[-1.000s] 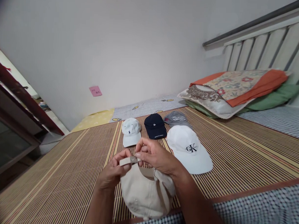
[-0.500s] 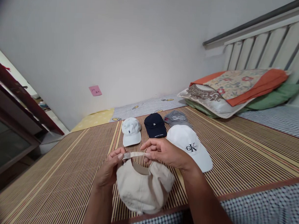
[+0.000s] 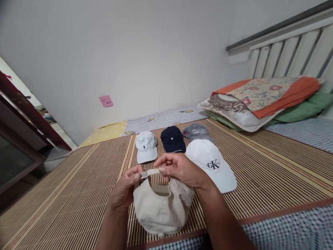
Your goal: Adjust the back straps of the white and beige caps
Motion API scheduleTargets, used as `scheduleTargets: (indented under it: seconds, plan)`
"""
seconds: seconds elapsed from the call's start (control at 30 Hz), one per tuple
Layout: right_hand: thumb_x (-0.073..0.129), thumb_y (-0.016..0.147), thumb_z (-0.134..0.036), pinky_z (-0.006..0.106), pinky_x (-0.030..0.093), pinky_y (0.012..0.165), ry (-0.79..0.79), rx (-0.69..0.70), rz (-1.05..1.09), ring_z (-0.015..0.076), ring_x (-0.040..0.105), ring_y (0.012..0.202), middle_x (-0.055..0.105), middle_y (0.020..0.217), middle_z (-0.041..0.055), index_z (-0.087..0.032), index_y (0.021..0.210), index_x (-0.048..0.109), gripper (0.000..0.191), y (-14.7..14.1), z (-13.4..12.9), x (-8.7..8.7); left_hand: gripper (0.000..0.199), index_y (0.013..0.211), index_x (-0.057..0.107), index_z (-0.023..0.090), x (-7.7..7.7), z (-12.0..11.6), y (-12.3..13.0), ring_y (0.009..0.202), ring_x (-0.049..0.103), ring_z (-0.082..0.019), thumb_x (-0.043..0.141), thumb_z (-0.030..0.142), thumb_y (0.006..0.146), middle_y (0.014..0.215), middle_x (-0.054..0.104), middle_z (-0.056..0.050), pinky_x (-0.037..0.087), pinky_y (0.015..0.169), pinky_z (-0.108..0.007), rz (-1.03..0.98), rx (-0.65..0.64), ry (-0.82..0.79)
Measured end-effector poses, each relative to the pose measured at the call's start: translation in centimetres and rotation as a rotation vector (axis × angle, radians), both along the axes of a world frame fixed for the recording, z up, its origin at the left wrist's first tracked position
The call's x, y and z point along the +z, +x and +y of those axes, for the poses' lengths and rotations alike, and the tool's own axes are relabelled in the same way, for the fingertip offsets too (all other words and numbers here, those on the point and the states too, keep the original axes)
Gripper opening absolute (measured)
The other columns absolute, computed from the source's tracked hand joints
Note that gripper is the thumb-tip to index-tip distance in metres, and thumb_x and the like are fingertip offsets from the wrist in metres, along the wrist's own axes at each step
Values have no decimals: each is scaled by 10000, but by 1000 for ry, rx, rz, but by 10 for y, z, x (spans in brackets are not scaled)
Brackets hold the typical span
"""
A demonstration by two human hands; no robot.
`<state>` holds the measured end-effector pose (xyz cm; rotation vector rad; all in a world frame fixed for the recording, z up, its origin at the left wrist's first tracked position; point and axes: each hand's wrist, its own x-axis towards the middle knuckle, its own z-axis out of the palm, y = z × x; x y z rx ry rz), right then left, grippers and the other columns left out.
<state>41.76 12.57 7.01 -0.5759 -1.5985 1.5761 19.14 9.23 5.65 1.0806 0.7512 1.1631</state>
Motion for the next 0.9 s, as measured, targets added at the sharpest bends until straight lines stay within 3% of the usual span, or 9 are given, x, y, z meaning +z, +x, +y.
scheduleTargets:
  seconds: [0.37, 0.5, 0.9]
  plan:
    - [760, 838, -327, 234, 375, 601, 106, -91, -63, 105, 515, 656, 623, 754, -19, -164, 930, 718, 192, -1, -2, 3, 462, 831, 576, 174, 3, -3, 5, 491, 454, -58, 945, 358, 622, 611, 563, 59, 337, 474, -152, -44, -66, 63]
    - [733, 845, -290, 234, 334, 579, 150, -120, -92, 100, 466, 641, 583, 730, -32, -166, 915, 721, 142, 0, -2, 4, 474, 937, 518, 221, 8, -5, 9, 505, 545, -82, 913, 295, 686, 690, 660, 42, 401, 477, -156, -5, -104, 101]
    - [780, 811, -325, 231, 321, 551, 139, -147, -53, 91, 457, 606, 557, 680, -46, -173, 865, 711, 176, -2, -1, 8, 395, 958, 538, 213, 20, -14, 10, 648, 616, -105, 867, 336, 778, 810, 700, 8, 459, 574, -180, 216, 19, 145]
